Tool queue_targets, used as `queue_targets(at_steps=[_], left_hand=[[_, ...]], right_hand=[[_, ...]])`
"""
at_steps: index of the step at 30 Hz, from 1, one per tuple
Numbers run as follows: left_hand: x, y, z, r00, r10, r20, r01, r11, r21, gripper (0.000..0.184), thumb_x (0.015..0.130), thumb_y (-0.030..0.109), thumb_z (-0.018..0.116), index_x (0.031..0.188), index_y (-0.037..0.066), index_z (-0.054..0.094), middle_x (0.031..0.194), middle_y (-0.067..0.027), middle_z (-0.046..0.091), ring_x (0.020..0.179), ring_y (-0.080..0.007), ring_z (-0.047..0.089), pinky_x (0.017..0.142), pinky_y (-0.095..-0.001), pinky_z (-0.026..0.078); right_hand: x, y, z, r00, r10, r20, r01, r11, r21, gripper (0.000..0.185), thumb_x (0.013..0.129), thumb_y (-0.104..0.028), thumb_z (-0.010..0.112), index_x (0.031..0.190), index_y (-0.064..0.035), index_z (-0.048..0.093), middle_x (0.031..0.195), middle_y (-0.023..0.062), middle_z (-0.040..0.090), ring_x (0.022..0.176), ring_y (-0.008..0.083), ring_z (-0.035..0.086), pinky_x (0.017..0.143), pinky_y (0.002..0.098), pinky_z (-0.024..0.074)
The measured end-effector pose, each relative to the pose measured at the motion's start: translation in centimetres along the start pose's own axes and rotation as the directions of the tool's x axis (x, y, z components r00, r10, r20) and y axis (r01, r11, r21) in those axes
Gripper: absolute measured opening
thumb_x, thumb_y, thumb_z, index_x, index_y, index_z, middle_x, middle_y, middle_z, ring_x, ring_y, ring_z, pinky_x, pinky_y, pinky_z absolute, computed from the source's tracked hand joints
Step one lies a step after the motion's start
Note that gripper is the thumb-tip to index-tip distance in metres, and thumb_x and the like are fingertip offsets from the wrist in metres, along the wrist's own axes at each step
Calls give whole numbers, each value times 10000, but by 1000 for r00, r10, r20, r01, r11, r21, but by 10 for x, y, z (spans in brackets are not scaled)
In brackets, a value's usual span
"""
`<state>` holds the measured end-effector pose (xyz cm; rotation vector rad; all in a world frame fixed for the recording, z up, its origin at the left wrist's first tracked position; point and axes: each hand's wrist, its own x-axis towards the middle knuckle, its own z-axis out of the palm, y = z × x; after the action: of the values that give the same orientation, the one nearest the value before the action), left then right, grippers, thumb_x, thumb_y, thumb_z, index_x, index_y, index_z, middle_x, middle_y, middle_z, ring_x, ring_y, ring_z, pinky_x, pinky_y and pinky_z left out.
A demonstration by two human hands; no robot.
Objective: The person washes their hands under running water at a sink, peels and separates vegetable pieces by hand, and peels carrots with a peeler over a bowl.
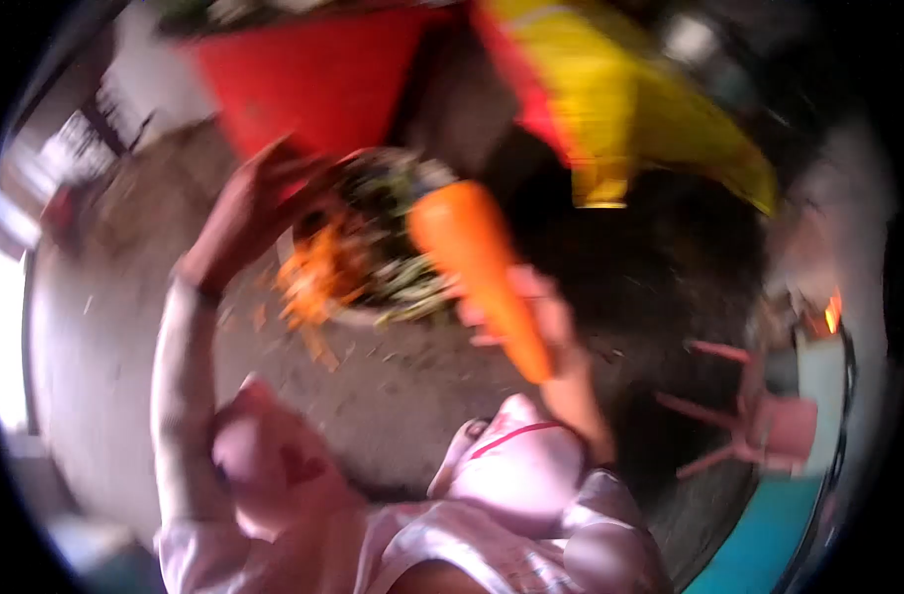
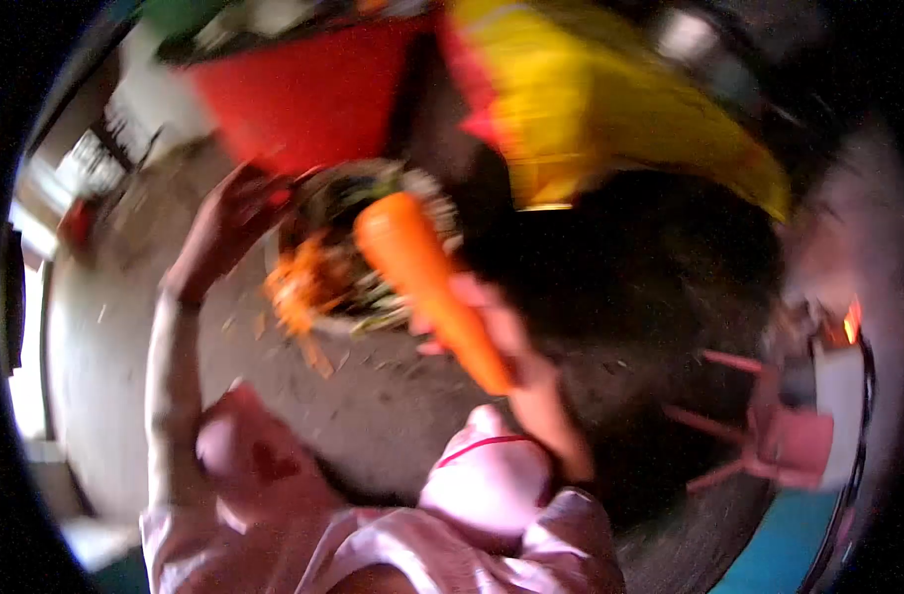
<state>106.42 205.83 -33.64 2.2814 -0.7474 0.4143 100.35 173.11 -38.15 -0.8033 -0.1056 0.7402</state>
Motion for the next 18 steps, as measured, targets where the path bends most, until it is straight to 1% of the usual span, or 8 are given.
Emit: queue_targets(at_steps=[1,2,3,4,5,7,11,18], left_hand=[[0,9,4,998,-63,24,66,986,-152,308,846,84,635,1150,36,617,1020,-111,566,930,-237,562,818,-346,474],[-4,7,6,1000,23,-20,-24,999,-33,354,821,141,662,1162,51,631,941,-124,573,864,-256,563,796,-364,470],[-5,17,9,1000,-7,-25,6,1000,-27,361,820,111,652,1177,68,631,932,-112,550,836,-262,553,786,-377,468],[-9,27,10,998,59,2,-58,990,125,383,804,88,643,1188,81,631,933,-105,533,840,-253,534,788,-387,455],[-16,18,14,998,61,-29,-58,995,79,424,768,70,649,1191,94,632,935,-104,524,857,-260,518,793,-402,439],[-33,14,15,979,206,-4,-192,919,343,495,693,55,670,1181,136,641,935,-99,512,879,-299,488,803,-416,418],[-28,38,23,962,247,113,-272,869,414,511,661,67,685,1164,148,647,953,-82,521,921,-289,488,813,-428,419],[-29,8,19,966,255,49,-251,871,421,487,739,40,684,1210,145,624,948,-89,519,915,-281,493,825,-411,412]], right_hand=[[3,10,1,999,-27,-40,28,999,33,559,887,-415,563,1234,17,488,1053,128,616,872,200,639,738,373,577],[9,18,4,996,-32,-86,29,999,-43,540,894,-416,552,1235,-2,489,1067,120,614,877,198,637,755,385,569],[16,23,6,987,-26,-160,9,994,-107,515,906,-362,527,1265,0,454,1120,119,590,900,201,623,742,389,569],[30,32,-7,992,25,-125,-39,993,-109,496,928,-378,484,1252,-4,464,1072,103,617,839,191,627,701,356,568],[41,38,-8,994,-8,-108,-9,987,-158,487,937,-396,456,1238,-13,474,1027,91,623,798,180,621,657,334,556],[52,49,-4,997,4,-76,-23,967,-253,474,949,-431,408,1196,-35,494,931,72,624,711,156,599,577,298,522],[46,46,6,998,17,-57,-38,916,-399,434,952,-450,381,1111,-65,504,779,60,595,571,141,546,528,269,470],[44,43,4,996,-41,-84,4,916,-401,439,943,-445,407,1042,-48,566,775,72,610,587,152,570,532,285,480]])
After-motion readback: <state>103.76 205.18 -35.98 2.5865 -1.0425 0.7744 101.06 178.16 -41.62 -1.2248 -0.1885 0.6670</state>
